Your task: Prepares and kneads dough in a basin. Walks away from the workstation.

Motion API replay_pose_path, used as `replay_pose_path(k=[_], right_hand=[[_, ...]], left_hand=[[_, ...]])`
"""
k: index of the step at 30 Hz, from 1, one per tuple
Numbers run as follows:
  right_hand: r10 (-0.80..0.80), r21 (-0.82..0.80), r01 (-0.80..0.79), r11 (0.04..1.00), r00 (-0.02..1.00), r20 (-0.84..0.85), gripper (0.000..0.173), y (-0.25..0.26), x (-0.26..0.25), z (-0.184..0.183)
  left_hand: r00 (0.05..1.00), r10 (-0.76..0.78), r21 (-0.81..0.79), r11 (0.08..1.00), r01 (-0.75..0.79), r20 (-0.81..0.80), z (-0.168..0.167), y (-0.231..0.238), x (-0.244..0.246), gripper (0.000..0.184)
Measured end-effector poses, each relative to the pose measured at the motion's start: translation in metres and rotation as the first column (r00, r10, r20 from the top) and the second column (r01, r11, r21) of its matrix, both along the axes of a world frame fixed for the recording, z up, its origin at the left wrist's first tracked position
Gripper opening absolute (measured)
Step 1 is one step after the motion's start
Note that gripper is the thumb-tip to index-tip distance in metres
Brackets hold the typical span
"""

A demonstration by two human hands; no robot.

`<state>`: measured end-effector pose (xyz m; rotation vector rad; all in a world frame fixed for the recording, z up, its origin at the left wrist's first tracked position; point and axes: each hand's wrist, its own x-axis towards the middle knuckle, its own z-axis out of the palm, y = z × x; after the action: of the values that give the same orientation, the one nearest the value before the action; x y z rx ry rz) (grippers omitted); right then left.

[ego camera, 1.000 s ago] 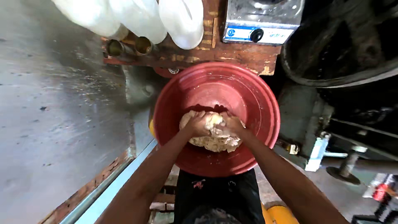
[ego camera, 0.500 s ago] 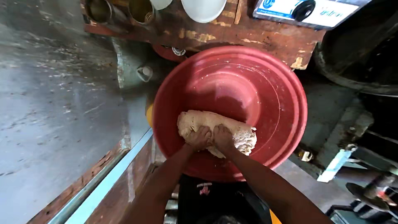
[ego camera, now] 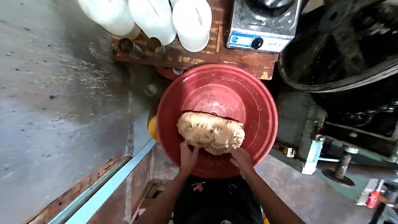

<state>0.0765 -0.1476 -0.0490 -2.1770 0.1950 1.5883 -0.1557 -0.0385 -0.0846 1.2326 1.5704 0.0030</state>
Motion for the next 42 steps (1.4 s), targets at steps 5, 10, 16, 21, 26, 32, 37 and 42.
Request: replay_pose_path(k=[5,10,16,21,26,32,37,42], right_hand=[[-0.639,-0.083,0.643,0.761,0.721,-0.268,0.064,-0.017,-0.053,-0.094],[-0.709,-0.025,0.736,0.676,0.642,-0.291,0.067,0.013,-0.034,-0.086],[-0.264,0.409,0.285,0.867,0.958,-0.107,0.049,0.073,0.040,-0.016],[0.589,-0.021,-0.741,0.671,0.516,0.623,0.094,0.133,0.075,-0.032],[0.782,-0.271,-0.859,0.434,0.209,0.587,0.088,0.199,0.093,-0.076],[0.779,-0.216,-0.912,0.348,0.153,0.608,0.085,0.228,0.134,-0.138],[0.715,-0.053,-0.952,0.301,0.188,0.673,0.088,0.221,0.157,-0.154],[0.787,-0.082,-0.913,0.398,0.295,0.542,0.088,0.234,0.148,-0.093]], left_hand=[[0.663,0.748,-0.533,0.560,-0.634,-0.002,-0.096,-0.019,0.020,0.077],[0.549,0.835,-0.509,0.482,-0.713,0.023,-0.092,0.002,0.051,0.078],[0.891,0.361,-0.288,0.915,-0.282,0.276,0.013,0.084,0.098,0.057],[0.751,-0.531,0.352,0.668,0.656,-0.391,0.007,0.170,0.142,0.104],[0.648,-0.501,0.483,0.433,0.761,-0.574,-0.090,0.197,0.193,0.076],[0.612,-0.635,0.520,0.361,0.774,-0.472,-0.130,0.241,0.215,0.063],[0.572,-0.717,0.613,0.255,0.748,-0.398,-0.134,0.260,0.214,0.061],[0.508,-0.772,0.445,0.329,0.833,-0.381,-0.088,0.253,0.211,0.052]])
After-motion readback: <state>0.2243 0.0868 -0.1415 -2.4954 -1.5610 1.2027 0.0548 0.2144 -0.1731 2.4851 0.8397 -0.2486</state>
